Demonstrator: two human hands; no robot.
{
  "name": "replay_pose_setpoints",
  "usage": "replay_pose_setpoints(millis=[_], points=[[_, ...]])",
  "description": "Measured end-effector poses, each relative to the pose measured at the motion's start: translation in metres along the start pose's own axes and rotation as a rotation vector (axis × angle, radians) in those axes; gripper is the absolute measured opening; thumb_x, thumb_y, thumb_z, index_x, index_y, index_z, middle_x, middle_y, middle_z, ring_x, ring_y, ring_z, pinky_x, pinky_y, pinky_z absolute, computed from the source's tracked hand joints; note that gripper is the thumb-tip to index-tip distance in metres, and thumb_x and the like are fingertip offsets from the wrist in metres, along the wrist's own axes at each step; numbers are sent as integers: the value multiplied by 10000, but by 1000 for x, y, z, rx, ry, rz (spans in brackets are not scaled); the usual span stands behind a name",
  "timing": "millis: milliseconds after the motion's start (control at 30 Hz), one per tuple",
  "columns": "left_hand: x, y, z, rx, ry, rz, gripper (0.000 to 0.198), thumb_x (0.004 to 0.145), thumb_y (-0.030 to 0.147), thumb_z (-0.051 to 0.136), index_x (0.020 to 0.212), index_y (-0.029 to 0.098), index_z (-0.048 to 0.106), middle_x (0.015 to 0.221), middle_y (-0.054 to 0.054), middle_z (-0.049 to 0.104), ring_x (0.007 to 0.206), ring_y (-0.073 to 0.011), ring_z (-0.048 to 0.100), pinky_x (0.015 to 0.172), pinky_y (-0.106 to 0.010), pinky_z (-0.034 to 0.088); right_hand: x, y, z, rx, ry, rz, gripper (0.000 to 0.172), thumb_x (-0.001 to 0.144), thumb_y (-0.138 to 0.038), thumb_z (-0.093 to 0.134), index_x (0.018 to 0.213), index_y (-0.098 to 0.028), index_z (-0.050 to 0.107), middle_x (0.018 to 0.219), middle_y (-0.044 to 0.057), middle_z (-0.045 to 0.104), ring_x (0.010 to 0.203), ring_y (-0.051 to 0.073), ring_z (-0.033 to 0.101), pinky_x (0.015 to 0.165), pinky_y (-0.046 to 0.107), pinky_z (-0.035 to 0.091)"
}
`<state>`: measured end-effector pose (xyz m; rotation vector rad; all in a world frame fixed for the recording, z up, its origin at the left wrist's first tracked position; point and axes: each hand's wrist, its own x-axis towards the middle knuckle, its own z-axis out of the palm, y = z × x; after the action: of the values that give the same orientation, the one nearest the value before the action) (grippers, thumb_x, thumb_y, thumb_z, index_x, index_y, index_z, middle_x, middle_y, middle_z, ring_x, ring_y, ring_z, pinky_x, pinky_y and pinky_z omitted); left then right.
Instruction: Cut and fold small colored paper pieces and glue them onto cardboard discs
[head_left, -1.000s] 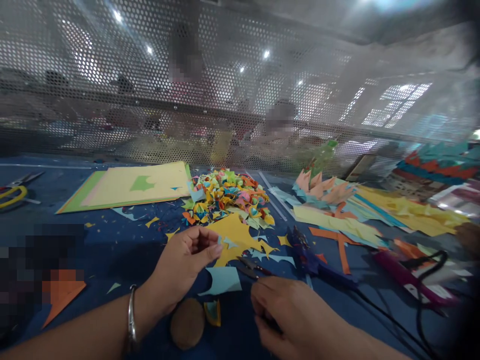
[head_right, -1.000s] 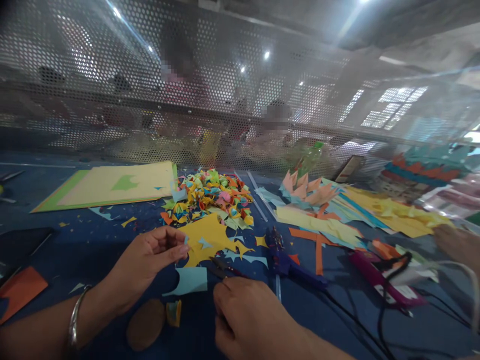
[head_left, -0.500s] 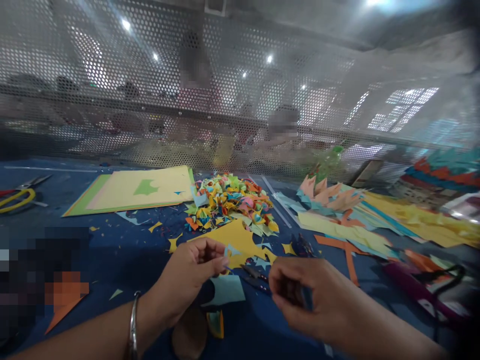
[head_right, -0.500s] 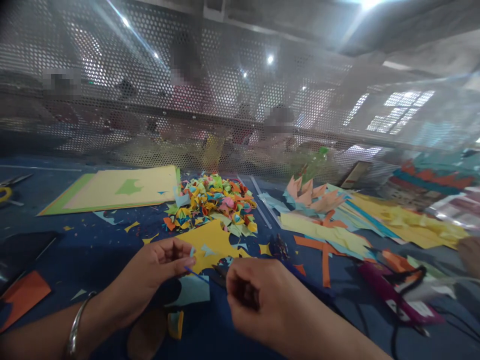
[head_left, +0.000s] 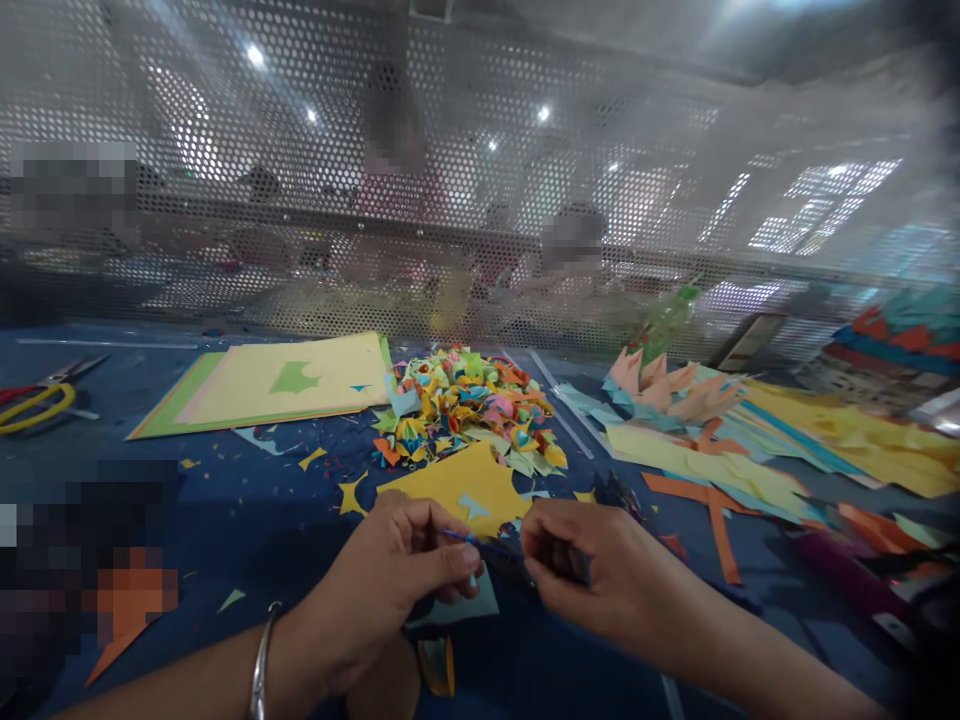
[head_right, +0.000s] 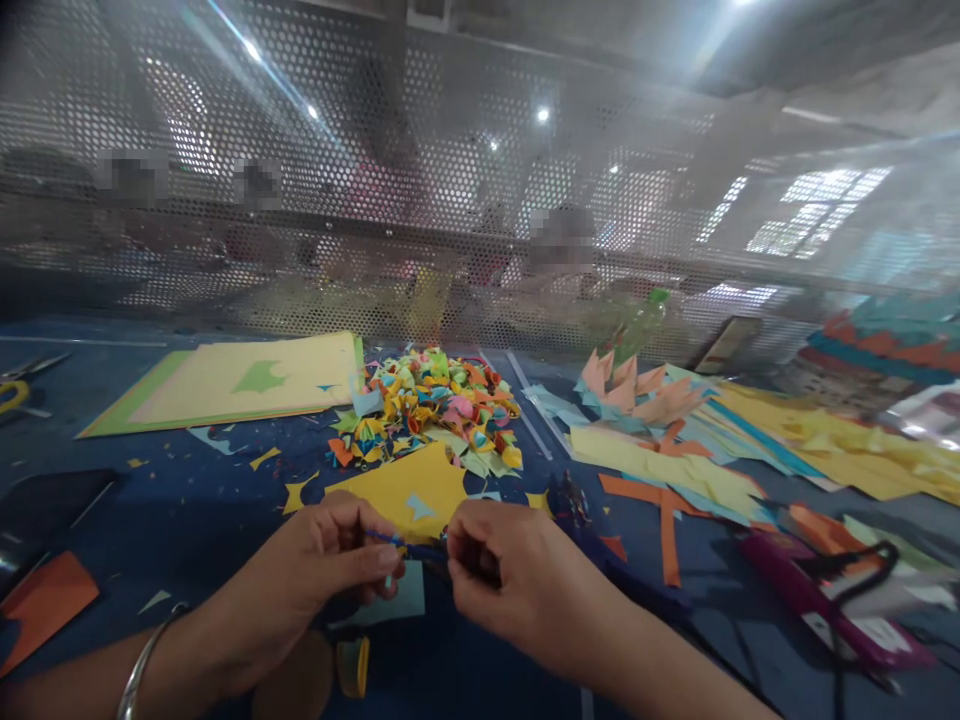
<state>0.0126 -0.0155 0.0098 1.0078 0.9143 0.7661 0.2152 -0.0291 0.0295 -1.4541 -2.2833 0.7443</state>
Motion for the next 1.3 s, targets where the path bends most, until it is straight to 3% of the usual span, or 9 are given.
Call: replay_pose_setpoints(millis=[167, 367, 567, 867, 1100, 1167, 1300], points=[[-1, 0, 3, -28, 90, -105, 358, 720, 491, 667, 637, 148, 606, 542, -21, 655, 472, -95, 579, 485, -204, 410, -1, -2, 2, -39, 15, -53, 106, 742, -97, 475, 697, -192, 491, 614, -46, 487, 537, 86, 412, 503, 200, 323], [-1, -1, 4, 33, 92, -101, 360, 655, 439, 730, 545, 151, 545, 487, -11, 642, 403, -75, 531, 440, -189, 390, -2, 1, 6, -77, 47, -122, 117, 708, -82, 484, 684, -193, 462, 625, -45, 488, 549, 87, 403, 515, 202, 314], [0, -1, -3, 75, 3, -90, 293, 636, 384, 743, 590, 131, 602, 551, -20, 656, 450, -81, 552, 485, -202, 419, -3, 3, 5, -82, 77, -142, 102, 732, -98, 486, 699, -194, 473, 623, -43, 485, 556, 89, 415, 521, 203, 318], [0, 6, -9, 348, -130, 148, 206, 755, 333, 642, 693, 140, 605, 615, -1, 639, 512, -77, 527, 522, -197, 409, -6, 4, 7, -69, 82, -161, 88, 748, -110, 493, 728, -195, 493, 640, -40, 495, 569, 92, 431, 529, 208, 337], [-8, 15, -7, 747, -84, 294, 193, 819, 264, 546, 683, 155, 629, 601, 4, 617, 550, -97, 548, 543, -205, 407, -9, 5, 5, -61, 41, -158, 82, 788, -127, 491, 770, -194, 535, 669, -25, 533, 588, 102, 450, 547, 217, 353], [-6, 14, -9, 720, -87, 281, 197, 822, 265, 541, 687, 156, 635, 615, 0, 625, 555, -98, 543, 536, -206, 402, -9, 3, 4, -65, 38, -160, 82, 806, -142, 489, 777, -191, 547, 660, -24, 533, 583, 102, 453, 549, 216, 355], [1, 7, -11, 455, -132, 177, 134, 795, 276, 589, 750, 152, 618, 675, -17, 663, 580, -104, 561, 551, -216, 423, -9, 1, 3, -71, 21, -160, 111, 837, -161, 474, 799, -186, 575, 663, -15, 549, 573, 104, 461, 544, 214, 357]])
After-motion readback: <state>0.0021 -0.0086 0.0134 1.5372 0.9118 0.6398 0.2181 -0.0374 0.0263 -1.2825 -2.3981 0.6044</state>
